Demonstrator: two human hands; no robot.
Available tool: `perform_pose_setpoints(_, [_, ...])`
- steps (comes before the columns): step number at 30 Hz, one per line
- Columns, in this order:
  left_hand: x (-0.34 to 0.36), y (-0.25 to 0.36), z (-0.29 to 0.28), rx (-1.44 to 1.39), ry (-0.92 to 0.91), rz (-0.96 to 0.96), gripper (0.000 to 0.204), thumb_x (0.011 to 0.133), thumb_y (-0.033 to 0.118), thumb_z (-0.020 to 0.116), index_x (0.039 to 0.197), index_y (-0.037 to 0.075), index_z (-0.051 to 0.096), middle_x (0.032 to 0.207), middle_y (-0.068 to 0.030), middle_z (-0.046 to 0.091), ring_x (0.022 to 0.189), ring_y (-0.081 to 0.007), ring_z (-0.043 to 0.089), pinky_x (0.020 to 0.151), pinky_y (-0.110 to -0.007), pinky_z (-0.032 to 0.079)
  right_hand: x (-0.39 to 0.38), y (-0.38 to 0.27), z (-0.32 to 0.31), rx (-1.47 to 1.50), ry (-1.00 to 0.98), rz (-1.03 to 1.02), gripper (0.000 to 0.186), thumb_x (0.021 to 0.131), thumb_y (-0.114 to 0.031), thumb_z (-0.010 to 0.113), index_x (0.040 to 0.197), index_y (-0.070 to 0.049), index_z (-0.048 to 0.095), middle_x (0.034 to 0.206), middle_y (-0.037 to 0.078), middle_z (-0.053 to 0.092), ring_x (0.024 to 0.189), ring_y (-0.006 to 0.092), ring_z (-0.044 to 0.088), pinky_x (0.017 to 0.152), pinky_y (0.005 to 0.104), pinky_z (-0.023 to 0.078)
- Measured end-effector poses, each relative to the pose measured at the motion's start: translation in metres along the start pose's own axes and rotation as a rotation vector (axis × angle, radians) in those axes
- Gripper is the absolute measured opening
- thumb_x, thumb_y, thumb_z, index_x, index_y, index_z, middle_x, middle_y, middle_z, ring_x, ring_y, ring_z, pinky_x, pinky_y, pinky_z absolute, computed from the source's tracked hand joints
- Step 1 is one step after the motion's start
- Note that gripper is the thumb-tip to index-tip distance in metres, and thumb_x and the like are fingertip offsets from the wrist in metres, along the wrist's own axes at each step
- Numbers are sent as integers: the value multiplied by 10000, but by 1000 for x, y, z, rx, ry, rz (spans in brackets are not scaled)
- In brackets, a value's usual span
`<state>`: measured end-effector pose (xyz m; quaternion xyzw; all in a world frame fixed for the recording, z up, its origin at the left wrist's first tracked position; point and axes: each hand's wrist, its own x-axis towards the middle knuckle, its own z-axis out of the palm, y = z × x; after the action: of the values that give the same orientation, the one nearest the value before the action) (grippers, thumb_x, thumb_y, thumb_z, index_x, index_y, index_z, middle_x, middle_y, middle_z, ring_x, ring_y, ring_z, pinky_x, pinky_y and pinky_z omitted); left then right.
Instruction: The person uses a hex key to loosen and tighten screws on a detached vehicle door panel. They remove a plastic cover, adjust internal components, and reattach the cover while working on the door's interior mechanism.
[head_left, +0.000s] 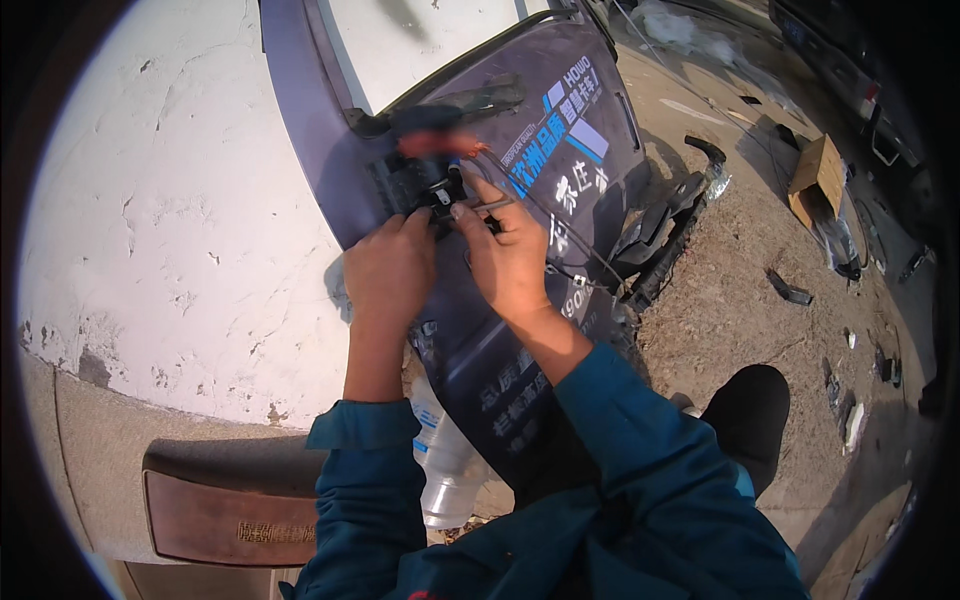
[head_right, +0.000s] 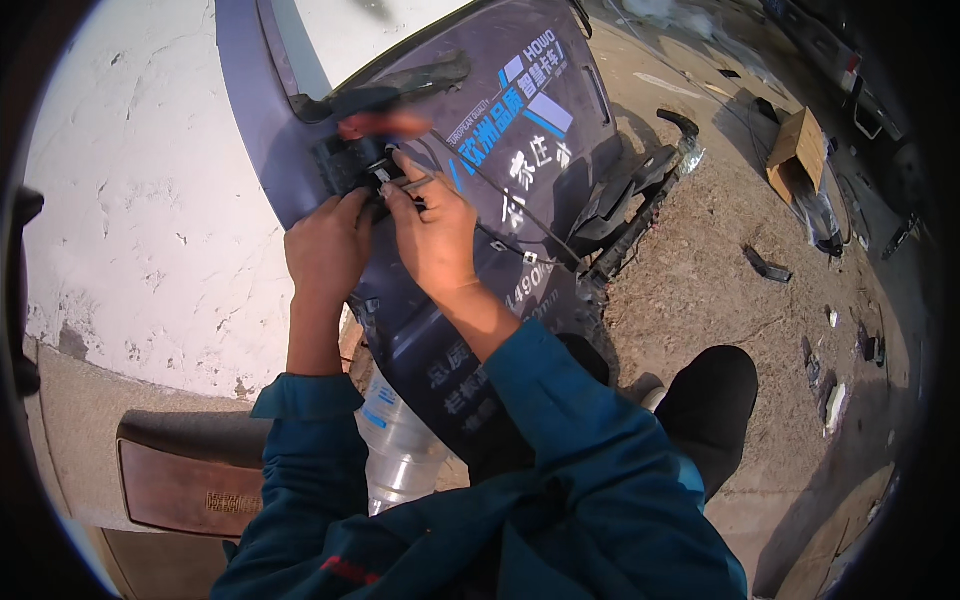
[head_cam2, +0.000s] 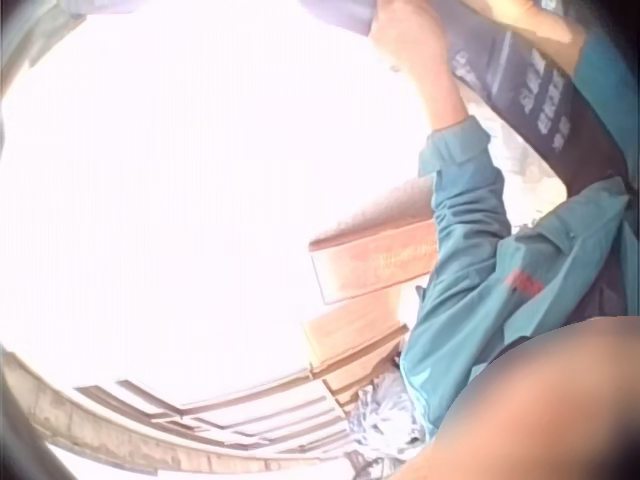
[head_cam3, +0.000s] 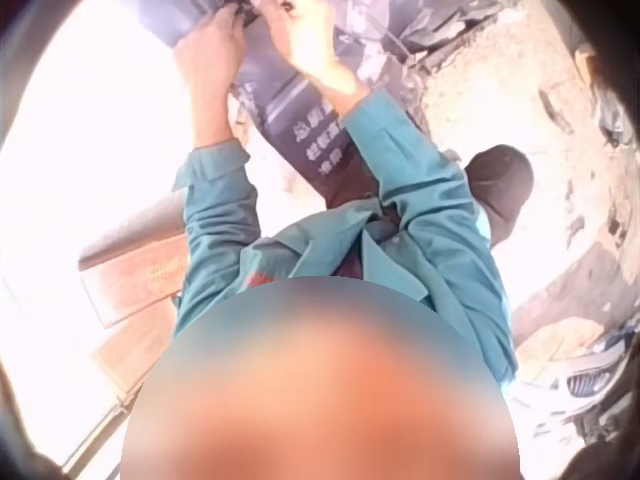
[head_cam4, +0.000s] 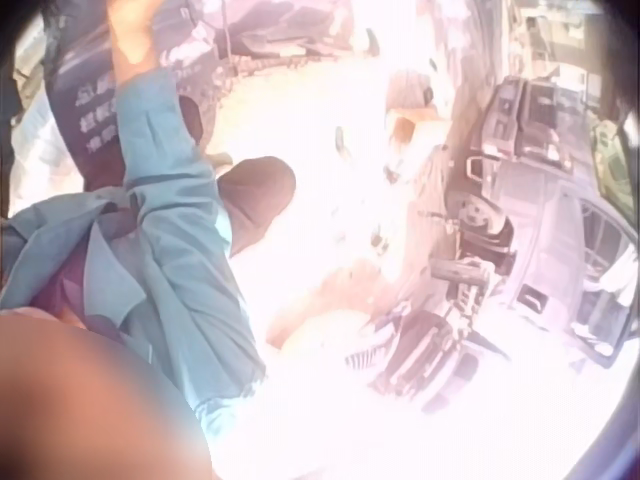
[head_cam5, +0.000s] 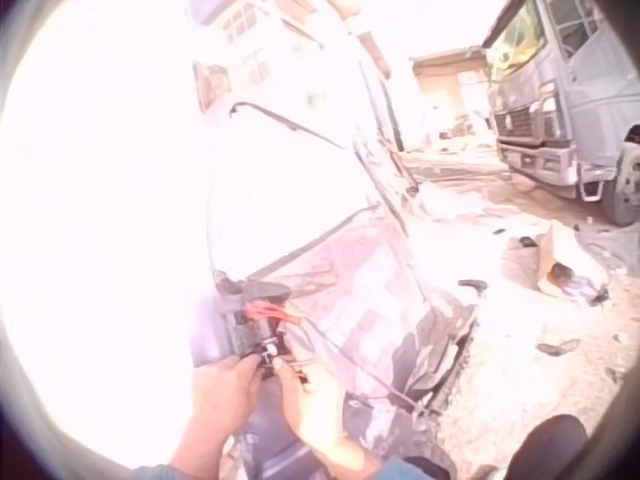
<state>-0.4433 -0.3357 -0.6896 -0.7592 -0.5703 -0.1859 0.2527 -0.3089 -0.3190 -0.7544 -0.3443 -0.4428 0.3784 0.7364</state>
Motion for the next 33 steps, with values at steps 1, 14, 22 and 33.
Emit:
perform_pose_setpoints(1, [0, 0, 1, 1, 14, -1, 165, 961, 233, 764, 1096, 170, 833, 931, -75, 777, 796, -331, 766, 701, -460, 598, 1, -1, -2, 16, -20, 41, 450, 1034, -31, 749, 1477, 8, 688, 1084, 45, 781, 934, 85, 698, 840, 253, 560])
perform_pose_setpoints(14, [0, -1, 8, 57, 91, 88, 74, 974, 204, 700, 962, 157, 757, 861, -46, 741, 764, -287, 763, 633, -444, 590, -1, 21, 12, 243, 130, 51, 234, 987, -17, 795, 1220, 6, 816, 1054, 58, 801, 884, 80, 666, 812, 262, 551])
perform_pose_setpoints(22, [1, 1, 7, 61, 54, 100, 80, 971, 199, 690, 991, 160, 757, 858, -44, 736, 769, -295, 764, 634, -453, 591, 0, -11, 0, -70, 28, -133, 256, 996, -42, 799, 1231, 59, 791, 1068, 83, 819, 889, 94, 701, 821, 267, 573])
perform_pose_setpoints(33, [6, 6, 17, 47, 115, 62, 183, 972, 250, 727, 838, 135, 683, 829, -45, 724, 760, -300, 750, 628, -469, 577, -3, -8, -5, -94, 28, -64, 169, 1016, -66, 770, 1170, -10, 808, 1003, 113, 789, 907, 152, 728, 827, 295, 569])
